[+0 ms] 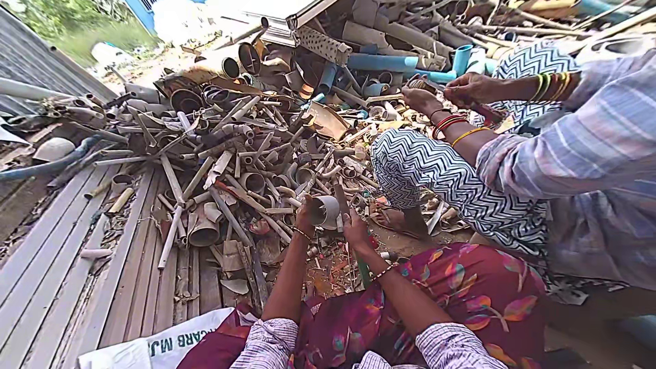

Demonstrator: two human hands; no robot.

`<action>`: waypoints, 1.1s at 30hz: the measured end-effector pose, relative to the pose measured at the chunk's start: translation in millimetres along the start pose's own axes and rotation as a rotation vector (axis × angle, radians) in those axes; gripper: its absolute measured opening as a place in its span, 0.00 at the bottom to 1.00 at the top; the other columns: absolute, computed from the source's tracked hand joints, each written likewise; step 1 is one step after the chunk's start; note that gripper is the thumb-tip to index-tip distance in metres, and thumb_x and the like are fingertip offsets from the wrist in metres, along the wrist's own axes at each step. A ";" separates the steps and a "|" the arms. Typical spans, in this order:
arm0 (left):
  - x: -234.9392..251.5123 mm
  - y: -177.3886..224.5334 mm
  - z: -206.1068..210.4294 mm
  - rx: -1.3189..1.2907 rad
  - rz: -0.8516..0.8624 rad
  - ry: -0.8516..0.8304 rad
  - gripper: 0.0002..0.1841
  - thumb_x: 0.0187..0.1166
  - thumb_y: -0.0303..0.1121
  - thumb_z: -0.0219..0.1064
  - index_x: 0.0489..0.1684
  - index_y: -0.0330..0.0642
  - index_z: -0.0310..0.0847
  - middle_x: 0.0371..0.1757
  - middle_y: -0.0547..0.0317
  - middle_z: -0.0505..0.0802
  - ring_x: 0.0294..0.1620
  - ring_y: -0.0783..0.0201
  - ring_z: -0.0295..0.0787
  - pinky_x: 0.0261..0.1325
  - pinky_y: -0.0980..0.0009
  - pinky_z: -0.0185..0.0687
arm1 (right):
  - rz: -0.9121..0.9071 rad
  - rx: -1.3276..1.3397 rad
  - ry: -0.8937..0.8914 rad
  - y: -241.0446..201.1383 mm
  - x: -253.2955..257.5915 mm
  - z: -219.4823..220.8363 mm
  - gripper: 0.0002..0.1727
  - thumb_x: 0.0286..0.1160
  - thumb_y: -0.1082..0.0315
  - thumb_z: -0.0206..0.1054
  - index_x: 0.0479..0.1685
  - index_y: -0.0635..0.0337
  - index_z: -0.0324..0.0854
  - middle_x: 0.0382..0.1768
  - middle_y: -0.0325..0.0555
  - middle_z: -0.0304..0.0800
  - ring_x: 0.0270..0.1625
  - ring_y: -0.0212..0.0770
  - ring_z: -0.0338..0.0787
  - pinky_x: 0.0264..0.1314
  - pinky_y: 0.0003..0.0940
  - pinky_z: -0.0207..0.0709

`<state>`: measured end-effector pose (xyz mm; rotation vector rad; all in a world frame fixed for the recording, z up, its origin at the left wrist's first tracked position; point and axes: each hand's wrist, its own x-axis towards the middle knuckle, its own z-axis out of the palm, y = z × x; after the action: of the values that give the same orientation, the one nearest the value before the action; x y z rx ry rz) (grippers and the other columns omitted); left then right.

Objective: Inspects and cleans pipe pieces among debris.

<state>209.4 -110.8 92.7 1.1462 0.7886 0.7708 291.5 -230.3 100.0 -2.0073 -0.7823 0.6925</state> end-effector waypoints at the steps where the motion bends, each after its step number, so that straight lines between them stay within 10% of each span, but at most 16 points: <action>1: 1.8 0.7 1.1 -0.008 0.002 0.003 0.30 0.97 0.47 0.34 0.69 0.31 0.74 0.50 0.48 0.90 0.48 0.63 0.88 0.57 0.65 0.85 | 0.007 0.001 0.002 -1.4 1.3 -0.5 0.23 0.96 0.66 0.45 0.77 0.72 0.71 0.61 0.71 0.86 0.67 0.62 0.86 0.74 0.54 0.73; 8: 3.7 0.1 0.0 0.010 -0.014 0.011 0.29 0.97 0.47 0.36 0.69 0.30 0.74 0.51 0.47 0.90 0.48 0.62 0.88 0.56 0.64 0.85 | 0.022 0.042 -0.001 4.5 4.6 2.7 0.24 0.96 0.66 0.45 0.79 0.73 0.70 0.65 0.72 0.85 0.70 0.63 0.85 0.76 0.54 0.71; 12: 3.4 1.7 0.7 -0.014 -0.028 0.006 0.26 0.97 0.45 0.38 0.65 0.31 0.75 0.46 0.49 0.90 0.45 0.64 0.89 0.53 0.65 0.86 | -0.164 -0.009 0.075 -2.7 -5.2 6.5 0.21 0.93 0.67 0.48 0.69 0.75 0.76 0.49 0.69 0.90 0.56 0.62 0.91 0.64 0.55 0.79; 23: 7.3 -3.1 -4.9 -0.036 -0.040 -0.020 0.26 0.97 0.46 0.39 0.70 0.32 0.73 0.51 0.48 0.88 0.49 0.63 0.86 0.57 0.64 0.83 | 0.030 0.000 0.008 4.5 5.9 6.8 0.24 0.96 0.66 0.45 0.78 0.73 0.70 0.65 0.72 0.85 0.70 0.63 0.85 0.76 0.54 0.71; 33: 10.7 2.7 -15.3 -0.005 0.016 -0.056 0.29 0.96 0.50 0.35 0.76 0.37 0.71 0.57 0.49 0.88 0.53 0.63 0.85 0.60 0.63 0.82 | 0.007 0.026 0.027 -2.5 6.5 3.1 0.22 0.96 0.65 0.46 0.72 0.73 0.73 0.53 0.68 0.87 0.55 0.58 0.89 0.64 0.52 0.77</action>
<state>201.5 -93.9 90.5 1.1656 0.7312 0.7509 292.8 -222.8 99.5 -1.9930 -0.7467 0.6750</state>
